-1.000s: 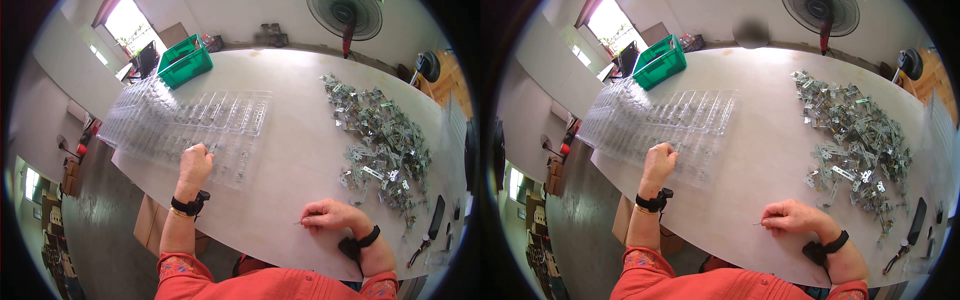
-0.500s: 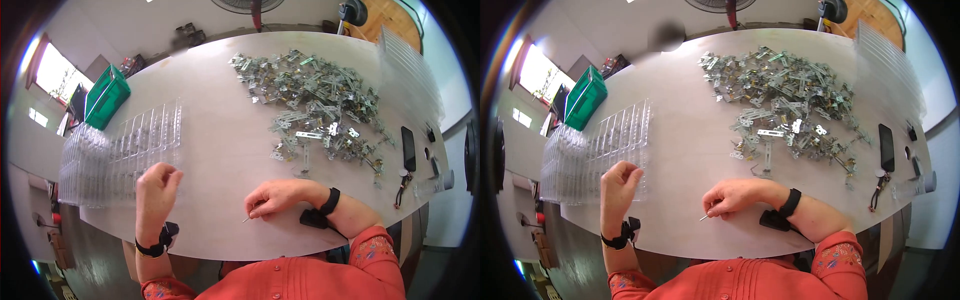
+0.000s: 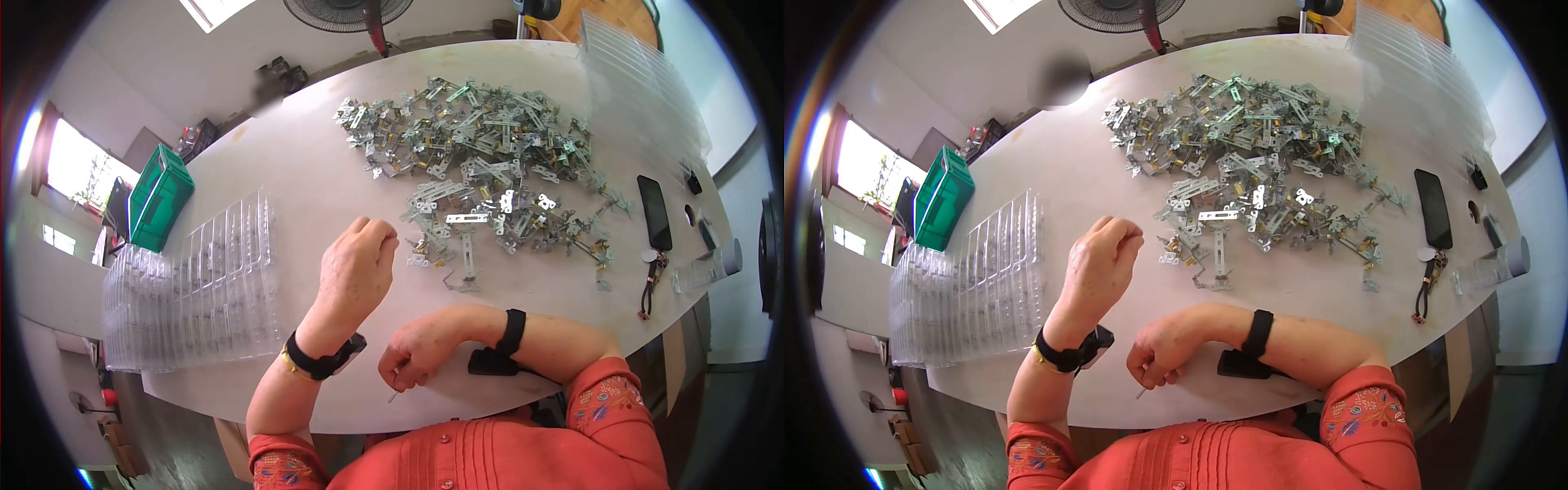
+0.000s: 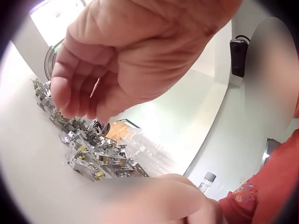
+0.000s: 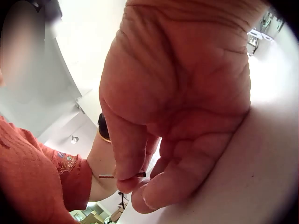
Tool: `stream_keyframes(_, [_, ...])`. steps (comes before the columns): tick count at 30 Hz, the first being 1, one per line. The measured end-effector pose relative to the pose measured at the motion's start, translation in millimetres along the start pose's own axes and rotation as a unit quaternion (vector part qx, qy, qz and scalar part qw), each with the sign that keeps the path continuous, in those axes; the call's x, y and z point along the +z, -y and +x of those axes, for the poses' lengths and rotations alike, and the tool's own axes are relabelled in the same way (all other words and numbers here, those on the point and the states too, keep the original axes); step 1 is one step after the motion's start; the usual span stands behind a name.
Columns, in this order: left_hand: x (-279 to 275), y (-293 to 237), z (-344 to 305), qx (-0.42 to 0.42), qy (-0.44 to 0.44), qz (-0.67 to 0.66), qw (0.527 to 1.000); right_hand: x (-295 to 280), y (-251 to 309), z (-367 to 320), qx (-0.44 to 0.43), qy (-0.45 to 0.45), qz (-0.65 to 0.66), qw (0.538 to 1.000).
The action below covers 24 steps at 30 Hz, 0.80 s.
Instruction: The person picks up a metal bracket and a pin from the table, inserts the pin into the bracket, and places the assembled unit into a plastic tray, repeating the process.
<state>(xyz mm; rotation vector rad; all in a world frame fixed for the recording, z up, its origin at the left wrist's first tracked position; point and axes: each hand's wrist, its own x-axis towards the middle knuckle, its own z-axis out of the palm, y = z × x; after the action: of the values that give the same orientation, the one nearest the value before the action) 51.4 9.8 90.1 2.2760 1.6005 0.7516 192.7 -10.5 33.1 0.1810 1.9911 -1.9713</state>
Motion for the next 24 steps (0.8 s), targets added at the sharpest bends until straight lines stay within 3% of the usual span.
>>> stream_keyframes(4, [21.9,0.9,21.4,0.08,-0.006,0.055,0.995,2.6,-6.9,-0.6,-0.024,-0.016,0.023,0.999])
stream_keyframes(6, [29.3,0.8,28.9,0.171,0.001,0.088,0.981,2.7,-9.6,2.4,-0.032,-0.016,0.022,0.999])
stream_keyframes(10, [38.7,0.9,35.8,0.226,0.053,0.095,0.968,0.6,-14.0,5.5,-0.05,-0.012,0.01,0.999])
stream_keyframes(16, [41.3,6.1,41.2,0.249,0.099,0.15,0.952,0.0,-12.7,3.8,-0.063,-0.016,0.005,0.998])
stream_keyframes(24, [35.6,5.9,40.7,0.274,0.061,0.115,0.953,1.2,-11.8,3.0,-0.051,-0.029,0.018,0.998])
